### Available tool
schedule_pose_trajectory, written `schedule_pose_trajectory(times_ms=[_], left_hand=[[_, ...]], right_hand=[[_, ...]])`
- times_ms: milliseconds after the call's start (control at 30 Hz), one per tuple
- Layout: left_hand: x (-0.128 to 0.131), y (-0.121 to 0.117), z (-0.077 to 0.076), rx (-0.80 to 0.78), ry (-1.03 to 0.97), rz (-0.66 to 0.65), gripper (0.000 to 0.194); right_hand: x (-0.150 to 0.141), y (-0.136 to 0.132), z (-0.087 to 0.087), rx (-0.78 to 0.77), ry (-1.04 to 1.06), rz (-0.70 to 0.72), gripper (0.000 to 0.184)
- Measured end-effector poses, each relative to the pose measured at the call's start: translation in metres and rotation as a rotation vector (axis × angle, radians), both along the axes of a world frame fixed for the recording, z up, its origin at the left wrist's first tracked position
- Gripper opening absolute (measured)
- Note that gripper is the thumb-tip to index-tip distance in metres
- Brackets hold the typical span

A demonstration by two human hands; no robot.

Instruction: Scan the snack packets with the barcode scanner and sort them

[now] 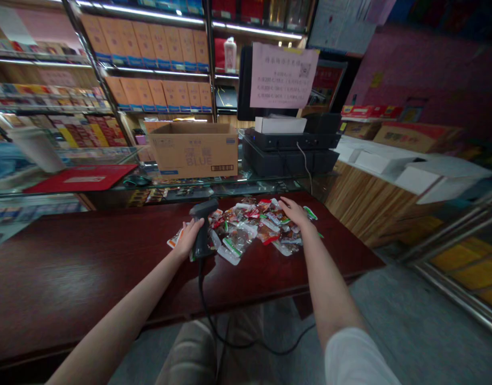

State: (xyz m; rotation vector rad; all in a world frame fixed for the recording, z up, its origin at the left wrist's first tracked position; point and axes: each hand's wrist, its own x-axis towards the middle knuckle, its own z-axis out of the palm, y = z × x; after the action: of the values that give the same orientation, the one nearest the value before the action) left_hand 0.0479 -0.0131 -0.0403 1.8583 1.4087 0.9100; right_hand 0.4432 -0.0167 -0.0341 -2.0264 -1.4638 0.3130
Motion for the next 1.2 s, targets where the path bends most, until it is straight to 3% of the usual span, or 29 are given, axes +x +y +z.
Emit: schedule_pose_trajectory(times_ms=[267,567,900,1200], left_hand=[[0.018,0.006,0.003,0.051,0.314,-0.109,0.052],[0.000,0.003,0.004,-0.025,0.338,-0.145,0.055],[-0.068,-0.010,0.005,-0.032,0.421,-0.004,0.055],[-0.121,-0.022,0.005,-0.027,0.129,0.186,0.042]], right_hand=[[-0.026,0.003,-0.003,-0.113,-0.130,0.024,0.049],[-0.086,-0.008,0.000,-0.101,-0.157,0.033,0.045],[-0.171,-0.001,0.002,-0.075,-0.141,0.083,0.047],[-0.228,-0.001,-0.005,-0.002,-0.060,0.109,0.046]])
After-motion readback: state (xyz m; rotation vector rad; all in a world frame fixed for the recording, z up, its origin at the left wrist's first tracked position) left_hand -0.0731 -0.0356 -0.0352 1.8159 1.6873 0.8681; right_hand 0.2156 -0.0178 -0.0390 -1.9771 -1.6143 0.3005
